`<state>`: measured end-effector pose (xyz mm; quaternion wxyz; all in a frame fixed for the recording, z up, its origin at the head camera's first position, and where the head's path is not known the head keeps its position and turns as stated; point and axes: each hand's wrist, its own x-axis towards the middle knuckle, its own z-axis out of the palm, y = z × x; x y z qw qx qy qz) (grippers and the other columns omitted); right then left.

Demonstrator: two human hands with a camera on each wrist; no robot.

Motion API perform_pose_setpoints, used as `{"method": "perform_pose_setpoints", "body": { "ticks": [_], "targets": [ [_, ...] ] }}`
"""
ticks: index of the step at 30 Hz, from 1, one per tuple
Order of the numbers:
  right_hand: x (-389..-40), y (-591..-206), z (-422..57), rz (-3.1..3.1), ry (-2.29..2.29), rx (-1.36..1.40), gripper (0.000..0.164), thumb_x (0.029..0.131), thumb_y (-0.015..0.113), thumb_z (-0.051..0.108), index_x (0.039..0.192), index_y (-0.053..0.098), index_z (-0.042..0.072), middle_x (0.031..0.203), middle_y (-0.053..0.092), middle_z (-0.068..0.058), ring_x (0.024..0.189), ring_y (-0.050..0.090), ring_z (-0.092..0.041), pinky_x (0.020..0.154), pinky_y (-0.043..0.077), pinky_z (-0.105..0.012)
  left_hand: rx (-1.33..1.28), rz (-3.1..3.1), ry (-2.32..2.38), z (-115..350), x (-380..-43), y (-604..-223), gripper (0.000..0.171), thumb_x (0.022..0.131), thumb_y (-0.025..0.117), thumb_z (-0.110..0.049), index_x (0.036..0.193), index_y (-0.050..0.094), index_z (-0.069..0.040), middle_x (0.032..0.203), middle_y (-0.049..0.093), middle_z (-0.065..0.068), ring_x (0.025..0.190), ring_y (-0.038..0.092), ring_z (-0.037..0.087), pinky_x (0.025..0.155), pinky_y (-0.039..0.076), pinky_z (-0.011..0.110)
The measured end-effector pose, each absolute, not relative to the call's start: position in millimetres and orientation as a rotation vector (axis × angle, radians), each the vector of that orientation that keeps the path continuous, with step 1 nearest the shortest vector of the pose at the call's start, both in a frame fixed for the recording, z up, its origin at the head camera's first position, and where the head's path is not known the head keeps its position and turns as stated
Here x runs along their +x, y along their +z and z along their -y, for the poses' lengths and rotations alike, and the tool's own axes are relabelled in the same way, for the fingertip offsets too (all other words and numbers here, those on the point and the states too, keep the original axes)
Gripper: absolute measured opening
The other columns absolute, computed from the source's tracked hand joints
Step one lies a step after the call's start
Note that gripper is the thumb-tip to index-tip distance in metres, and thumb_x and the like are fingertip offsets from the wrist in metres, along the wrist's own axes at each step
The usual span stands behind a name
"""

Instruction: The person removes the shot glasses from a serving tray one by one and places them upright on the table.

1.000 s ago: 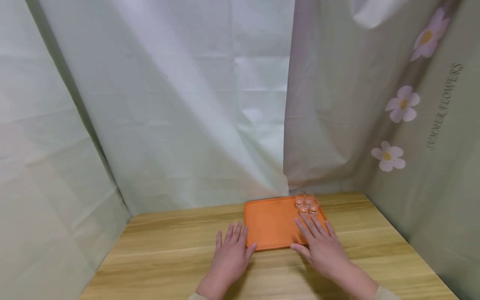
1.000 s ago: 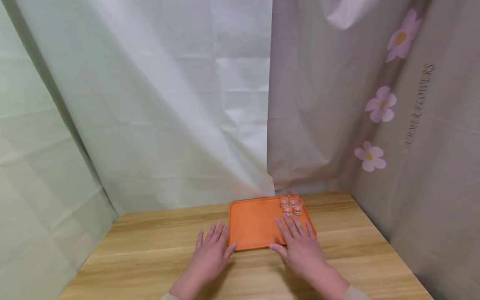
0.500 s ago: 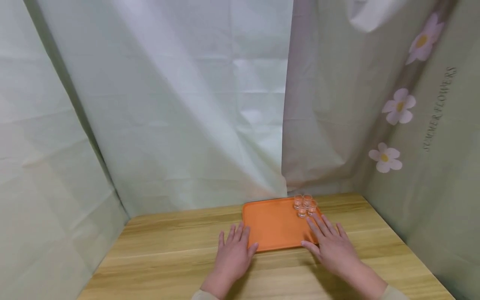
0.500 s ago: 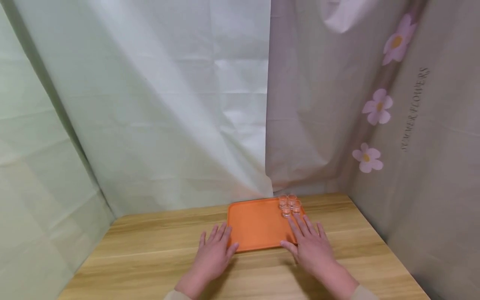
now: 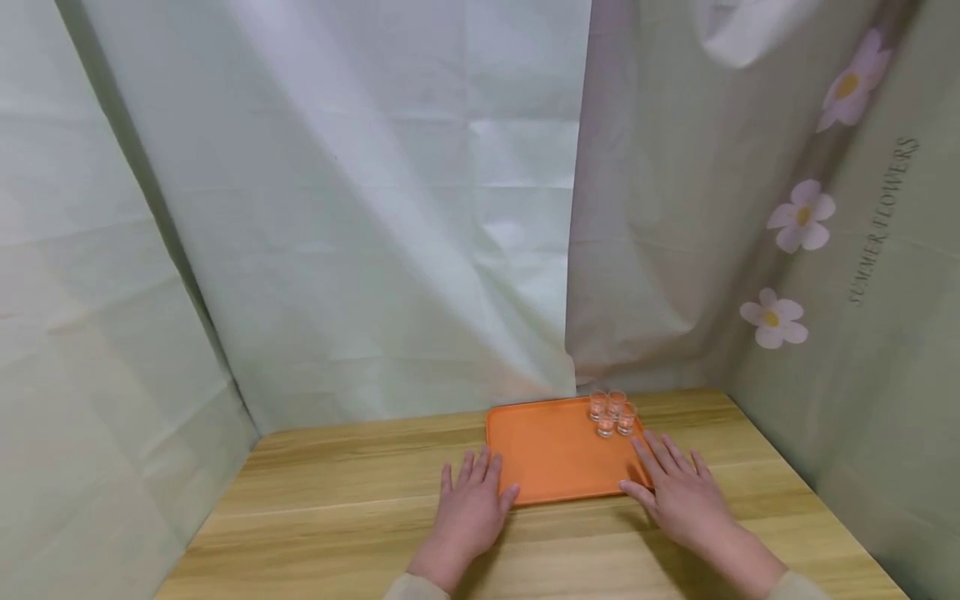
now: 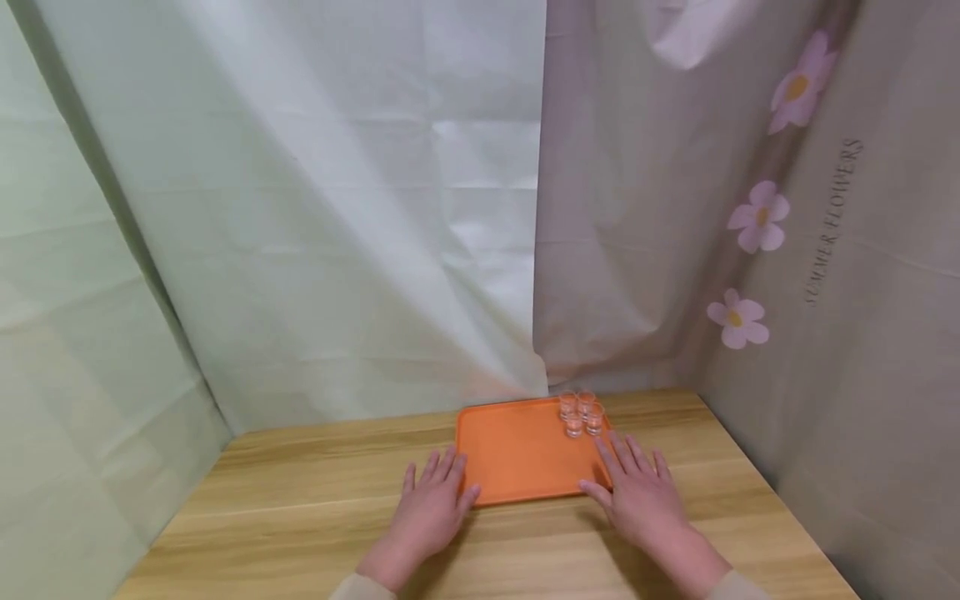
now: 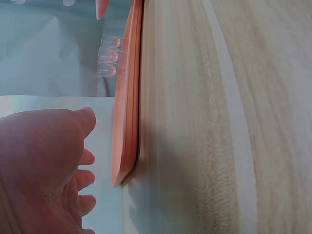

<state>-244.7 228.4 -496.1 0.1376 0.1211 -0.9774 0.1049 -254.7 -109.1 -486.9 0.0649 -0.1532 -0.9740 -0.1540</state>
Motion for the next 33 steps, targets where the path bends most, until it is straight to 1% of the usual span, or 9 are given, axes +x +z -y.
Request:
{"method": "perform_pose_setpoints", "body": {
  "ticks": [6,15,21,33],
  "targets": [
    [-250.3,-499.0,-235.3,2.865,0.309,0.329,0.081,0.111,0.056,0.061,0.167,0.046,0.004,0.173,0.038,-0.026,0.156,0.037,-0.054,0.122,0.024,-0.081,-0.433,2.973,-0.469,109.0,-258.1,-491.5,0.066,0.115,0.056,-0.048,0.163,0.052,-0.004,0.174,0.040,0.019,0.162,0.031,0.047,0.127,0.018,0.077],
    [-257.3,-502.7,-246.1,2.923,0.323,0.304,0.083,0.112,0.054,0.061,0.167,0.044,-0.001,0.172,0.037,-0.030,0.156,0.034,-0.057,0.123,0.021,-0.082,-0.430,2.976,-0.484,108.1,-259.7,-496.2,0.066,0.114,0.057,-0.049,0.162,0.053,-0.003,0.173,0.041,0.021,0.161,0.032,0.048,0.127,0.018,0.077],
    [-262.0,-505.5,-252.5,2.978,0.359,0.275,0.084,0.113,0.051,0.062,0.168,0.042,0.000,0.173,0.034,-0.031,0.157,0.031,-0.058,0.123,0.018,-0.083,-0.429,2.990,-0.477,105.3,-262.1,-494.8,0.067,0.114,0.057,-0.049,0.162,0.053,-0.003,0.173,0.041,0.020,0.162,0.032,0.048,0.128,0.018,0.077],
    [-266.8,-503.9,-255.7,3.042,0.392,0.278,0.083,0.113,0.046,0.064,0.167,0.045,0.001,0.173,0.032,-0.032,0.157,0.029,-0.061,0.122,0.018,-0.084,-0.428,3.000,-0.448,101.3,-266.6,-496.1,0.066,0.113,0.059,-0.048,0.162,0.054,-0.003,0.172,0.044,0.020,0.161,0.033,0.048,0.127,0.019,0.076]
  ]
}}
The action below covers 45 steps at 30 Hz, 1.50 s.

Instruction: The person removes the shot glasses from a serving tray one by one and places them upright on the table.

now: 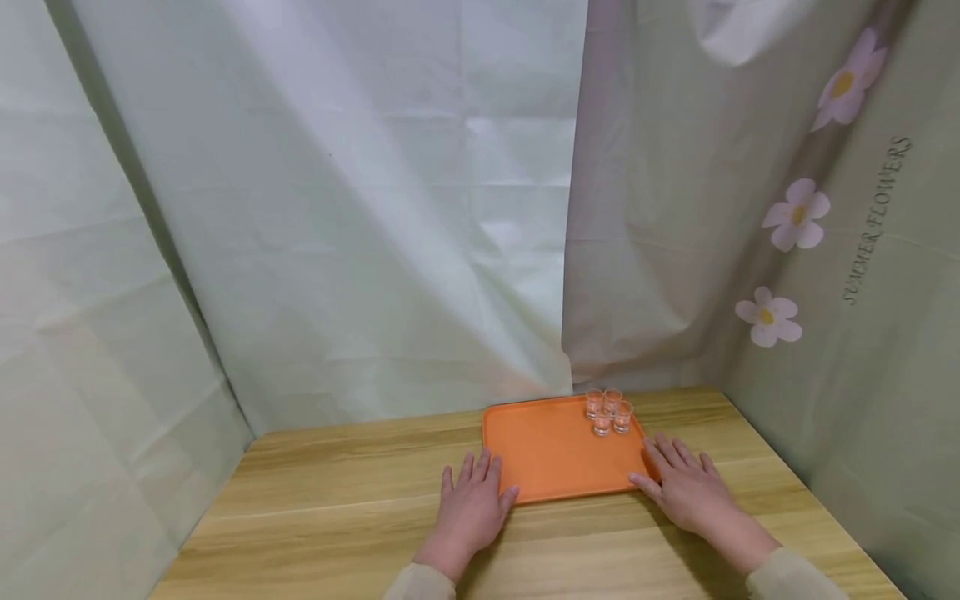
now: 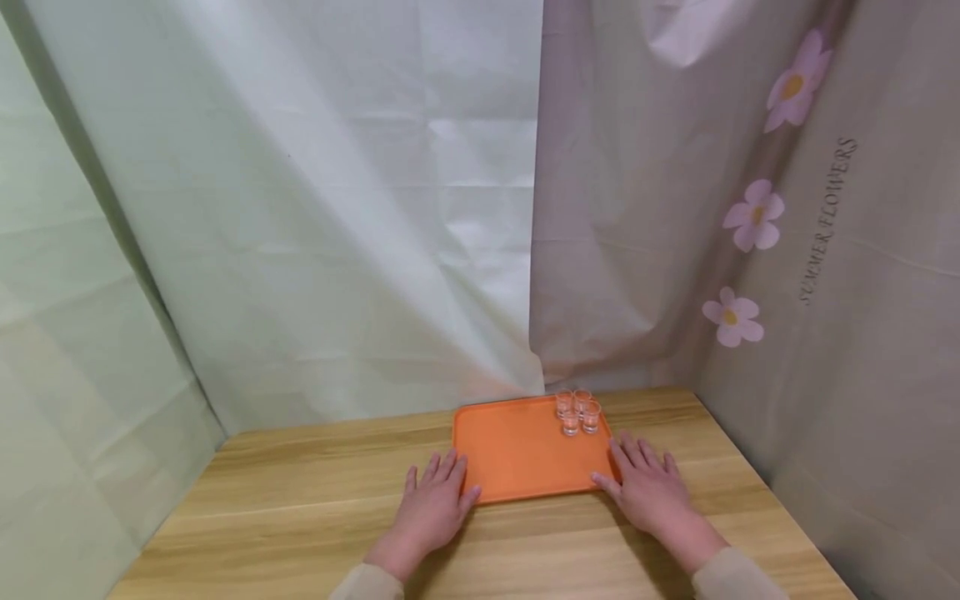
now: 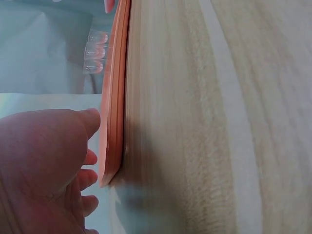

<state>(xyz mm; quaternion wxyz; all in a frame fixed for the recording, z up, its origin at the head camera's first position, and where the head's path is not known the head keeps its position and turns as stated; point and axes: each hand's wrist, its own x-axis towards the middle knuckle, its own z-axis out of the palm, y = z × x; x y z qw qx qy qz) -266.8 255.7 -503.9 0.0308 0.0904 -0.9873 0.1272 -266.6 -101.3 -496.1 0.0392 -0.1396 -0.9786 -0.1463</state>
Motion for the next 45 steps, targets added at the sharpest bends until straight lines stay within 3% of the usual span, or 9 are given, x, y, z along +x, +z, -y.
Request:
{"method": "perform_pose_setpoints", "body": {
  "ticks": [45],
  "targets": [
    [-271.1,-499.8,-245.0,3.116,0.317,0.287,0.085,0.112,0.051,0.062,0.161,0.048,-0.008,0.170,0.040,-0.031,0.156,0.035,-0.057,0.123,0.021,-0.081,-0.393,3.047,-0.449,107.6,-263.0,-498.8,0.069,0.112,0.062,-0.049,0.162,0.053,-0.003,0.171,0.045,0.017,0.160,0.036,0.048,0.127,0.019,0.076]
  ]
}}
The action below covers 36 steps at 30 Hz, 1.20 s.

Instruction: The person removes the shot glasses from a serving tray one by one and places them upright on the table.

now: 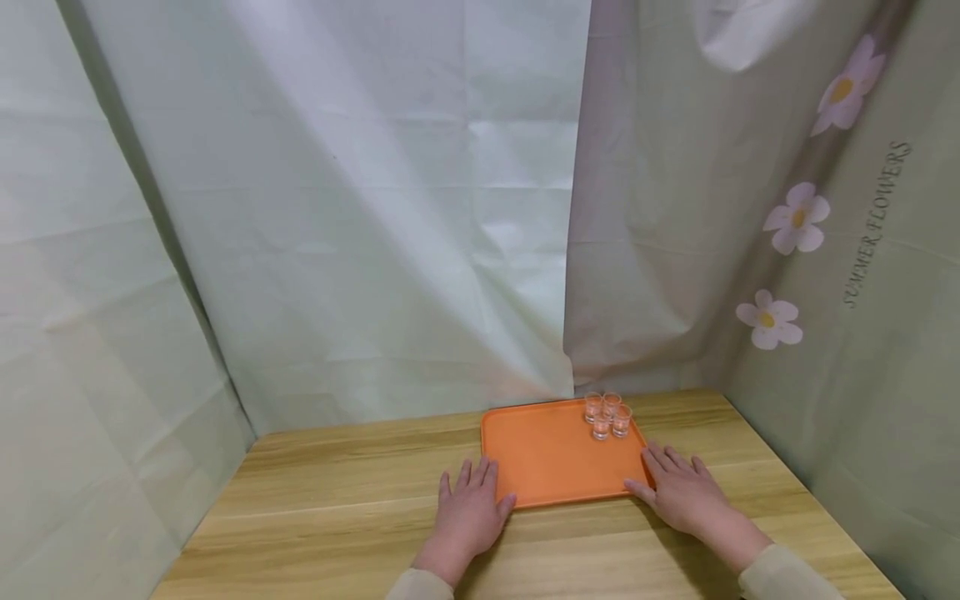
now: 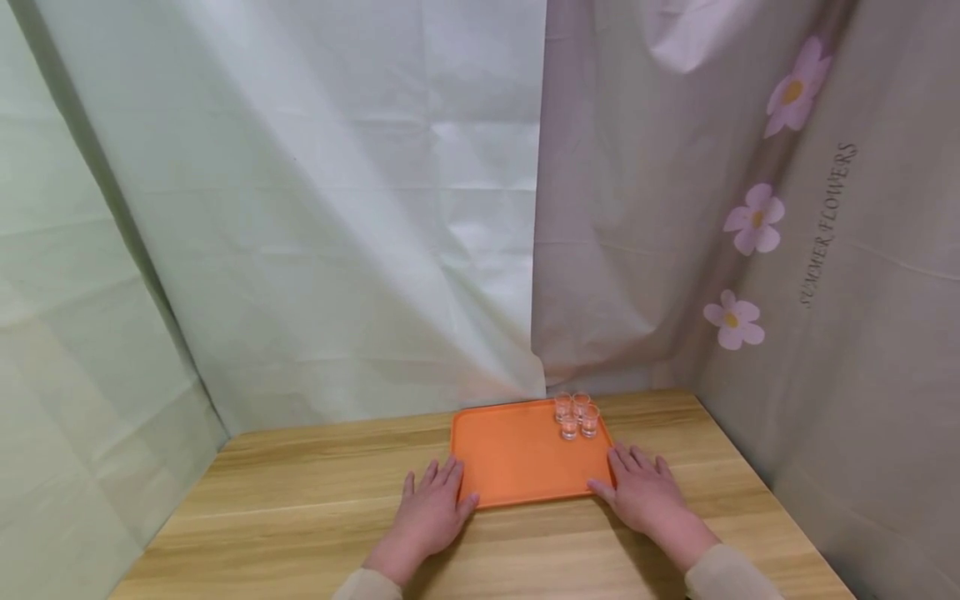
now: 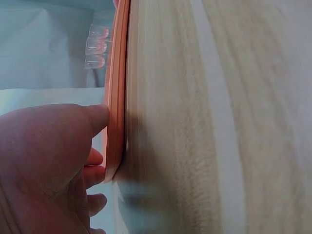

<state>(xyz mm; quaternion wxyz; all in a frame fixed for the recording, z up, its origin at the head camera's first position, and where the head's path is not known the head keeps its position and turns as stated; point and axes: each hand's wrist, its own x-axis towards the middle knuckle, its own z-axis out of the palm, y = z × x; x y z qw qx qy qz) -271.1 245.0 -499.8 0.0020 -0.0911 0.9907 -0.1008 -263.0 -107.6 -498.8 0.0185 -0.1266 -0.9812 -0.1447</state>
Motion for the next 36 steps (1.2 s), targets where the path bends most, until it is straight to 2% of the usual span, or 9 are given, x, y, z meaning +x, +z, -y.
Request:
{"method": "perform_pose_setpoints", "body": {
  "ticks": [36],
  "targets": [
    [-263.1,-500.5,-227.6,-3.107,-0.312,-0.354,0.085,0.111,0.053,0.062,0.158,0.051,-0.009,0.166,0.045,-0.031,0.153,0.040,-0.056,0.121,0.025,-0.081,-0.394,2.994,-0.477,128.5,-249.0,-504.6,0.070,0.109,0.066,-0.048,0.159,0.055,0.000,0.168,0.050,0.019,0.157,0.041,0.048,0.126,0.019,0.078]
  ]
}}
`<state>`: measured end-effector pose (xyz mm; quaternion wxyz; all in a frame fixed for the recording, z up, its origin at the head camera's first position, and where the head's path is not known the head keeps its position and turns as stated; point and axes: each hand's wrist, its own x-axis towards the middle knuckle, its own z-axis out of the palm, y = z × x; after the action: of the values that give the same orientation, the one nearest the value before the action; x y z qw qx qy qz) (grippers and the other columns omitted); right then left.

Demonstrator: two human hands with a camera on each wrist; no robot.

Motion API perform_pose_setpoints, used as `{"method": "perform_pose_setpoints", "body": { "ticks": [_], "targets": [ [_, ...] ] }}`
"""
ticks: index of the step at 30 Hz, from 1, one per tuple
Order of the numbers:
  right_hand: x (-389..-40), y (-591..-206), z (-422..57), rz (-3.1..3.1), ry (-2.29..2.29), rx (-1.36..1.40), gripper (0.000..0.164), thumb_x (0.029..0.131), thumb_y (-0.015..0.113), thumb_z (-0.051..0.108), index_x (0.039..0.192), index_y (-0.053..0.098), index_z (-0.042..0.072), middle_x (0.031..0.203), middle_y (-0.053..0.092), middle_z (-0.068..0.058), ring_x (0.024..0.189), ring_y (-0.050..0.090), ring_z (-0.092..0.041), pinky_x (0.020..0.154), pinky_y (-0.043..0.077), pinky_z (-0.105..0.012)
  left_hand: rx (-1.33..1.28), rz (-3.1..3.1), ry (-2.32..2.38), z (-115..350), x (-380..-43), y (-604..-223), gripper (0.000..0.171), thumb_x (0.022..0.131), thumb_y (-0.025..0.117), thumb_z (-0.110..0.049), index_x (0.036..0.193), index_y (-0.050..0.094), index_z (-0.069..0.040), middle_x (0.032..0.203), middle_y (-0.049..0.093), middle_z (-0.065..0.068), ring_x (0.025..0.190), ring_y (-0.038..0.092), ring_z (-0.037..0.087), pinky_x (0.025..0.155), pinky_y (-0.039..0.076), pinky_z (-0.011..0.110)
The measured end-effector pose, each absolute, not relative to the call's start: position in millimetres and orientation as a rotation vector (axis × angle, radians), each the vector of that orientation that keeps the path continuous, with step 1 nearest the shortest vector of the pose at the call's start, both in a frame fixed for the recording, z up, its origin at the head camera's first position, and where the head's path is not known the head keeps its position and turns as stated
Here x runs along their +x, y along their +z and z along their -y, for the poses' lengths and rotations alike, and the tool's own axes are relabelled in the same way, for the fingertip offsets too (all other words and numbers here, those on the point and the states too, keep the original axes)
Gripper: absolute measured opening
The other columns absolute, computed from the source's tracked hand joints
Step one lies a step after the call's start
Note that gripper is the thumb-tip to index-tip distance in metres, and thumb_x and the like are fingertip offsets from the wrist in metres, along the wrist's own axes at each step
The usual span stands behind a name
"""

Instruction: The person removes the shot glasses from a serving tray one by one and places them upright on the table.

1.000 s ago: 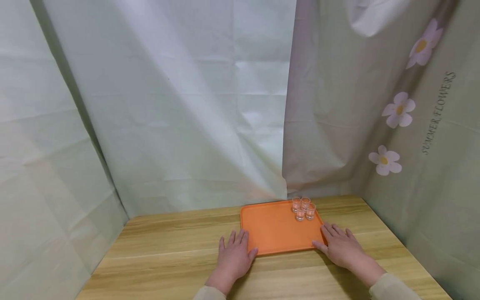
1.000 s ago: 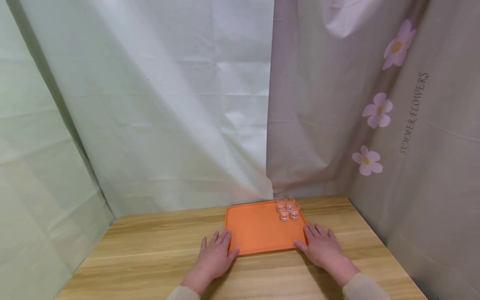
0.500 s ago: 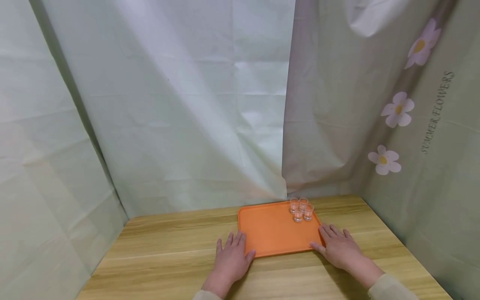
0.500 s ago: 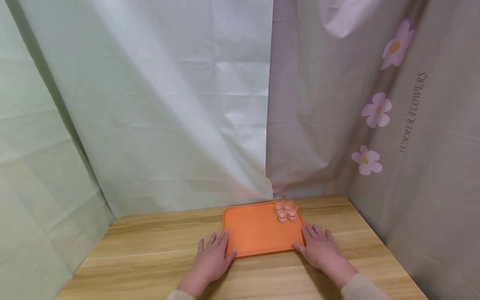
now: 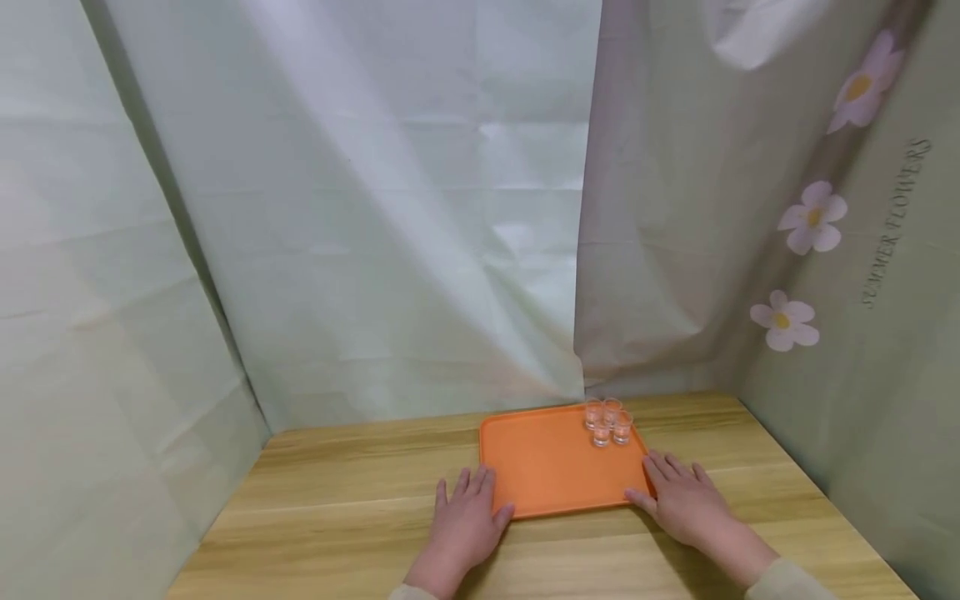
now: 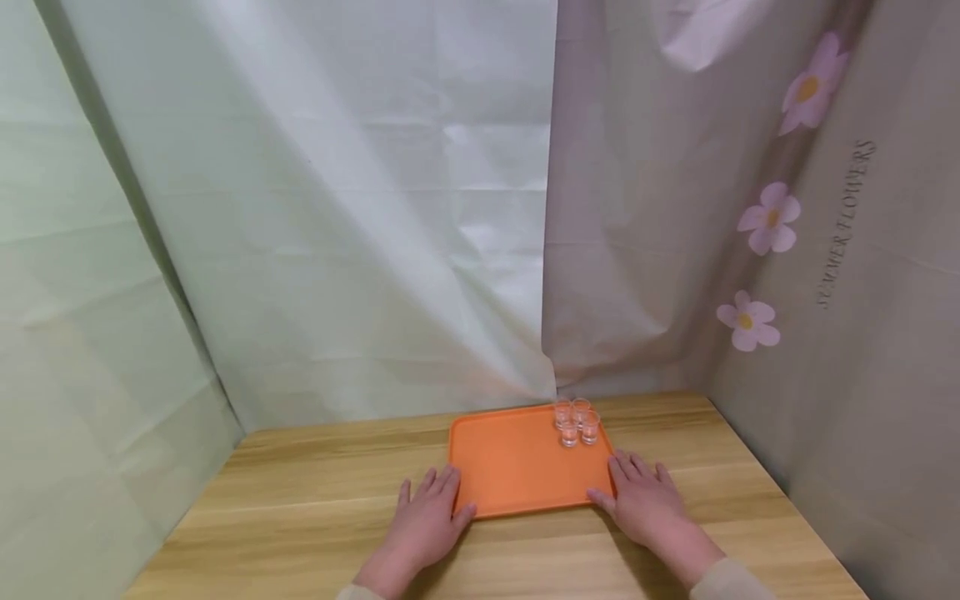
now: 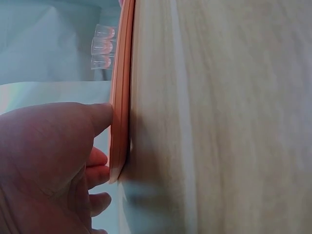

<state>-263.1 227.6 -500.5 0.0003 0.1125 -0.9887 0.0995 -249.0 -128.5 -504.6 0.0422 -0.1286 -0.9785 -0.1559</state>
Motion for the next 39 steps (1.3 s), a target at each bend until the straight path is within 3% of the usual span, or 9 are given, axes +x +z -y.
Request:
{"method": "perform_pose_setpoints", "body": {
  "ticks": [39],
  "targets": [
    [-246.0,-500.4,-193.5,3.089,0.338,0.361,0.081,0.111,0.057,0.059,0.157,0.055,-0.007,0.165,0.050,-0.027,0.155,0.043,-0.049,0.124,0.029,-0.075,-0.366,3.001,-0.518,160.9,-232.7,-508.0,0.071,0.107,0.071,-0.048,0.156,0.058,0.002,0.165,0.053,0.021,0.154,0.043,0.052,0.121,0.020,0.084]
  ]
}}
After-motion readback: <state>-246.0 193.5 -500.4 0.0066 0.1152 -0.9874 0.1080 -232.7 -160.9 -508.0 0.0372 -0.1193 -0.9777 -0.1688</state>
